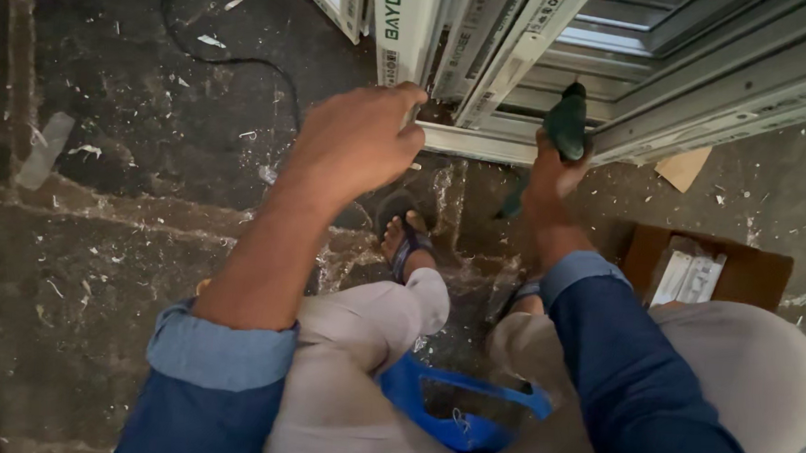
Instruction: The person sits on a low stool on the workshop floor and uses a corded power drill to drive screws into white uPVC window frame profiles, attaching hardware components to the frames. They pick screws from a cardboard box, position brackets on the frame, and drill them in at multiple locations, steadying the frame with the other hand.
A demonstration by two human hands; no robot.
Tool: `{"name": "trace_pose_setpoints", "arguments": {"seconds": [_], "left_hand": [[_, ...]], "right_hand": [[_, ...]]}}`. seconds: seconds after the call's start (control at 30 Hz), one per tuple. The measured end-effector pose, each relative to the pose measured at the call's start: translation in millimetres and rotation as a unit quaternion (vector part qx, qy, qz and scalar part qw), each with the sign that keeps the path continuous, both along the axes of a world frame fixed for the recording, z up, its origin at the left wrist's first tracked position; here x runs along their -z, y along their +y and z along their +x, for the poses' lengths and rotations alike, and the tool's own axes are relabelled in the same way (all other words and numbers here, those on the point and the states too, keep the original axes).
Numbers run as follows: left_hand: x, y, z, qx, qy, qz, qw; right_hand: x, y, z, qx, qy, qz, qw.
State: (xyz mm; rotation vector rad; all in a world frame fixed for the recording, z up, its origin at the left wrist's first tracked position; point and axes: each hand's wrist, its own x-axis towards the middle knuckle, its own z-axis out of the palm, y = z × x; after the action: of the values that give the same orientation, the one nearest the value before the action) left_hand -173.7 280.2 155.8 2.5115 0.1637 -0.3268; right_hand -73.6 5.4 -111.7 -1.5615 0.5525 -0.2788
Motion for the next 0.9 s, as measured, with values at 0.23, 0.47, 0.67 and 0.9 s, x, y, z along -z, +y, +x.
{"name": "trace_pose_setpoints", "arguments": {"seconds": [0.23, 0.47, 0.67, 0.9], "left_hand": [[3, 1, 1, 0.004, -0.023, -0.01, 1.0], [2, 1, 1, 0.001, -0.005, 0.003, 1.0], [2, 2, 3, -0.004, -0.013, 0.01, 1.0], [2, -2, 7, -0.007, -0.015, 0.01, 1.0]], "right_hand": [[5, -7, 2, -0.034, -0.014, -0.053, 0.998], [1, -15, 25, -0.071, -0.02, -0.015, 0.997], [6, -12, 19, -0.054, -0.059, 0.022, 0.997], [-17, 3, -28, -0.009, -0.004, 0.107, 0.994]]}}
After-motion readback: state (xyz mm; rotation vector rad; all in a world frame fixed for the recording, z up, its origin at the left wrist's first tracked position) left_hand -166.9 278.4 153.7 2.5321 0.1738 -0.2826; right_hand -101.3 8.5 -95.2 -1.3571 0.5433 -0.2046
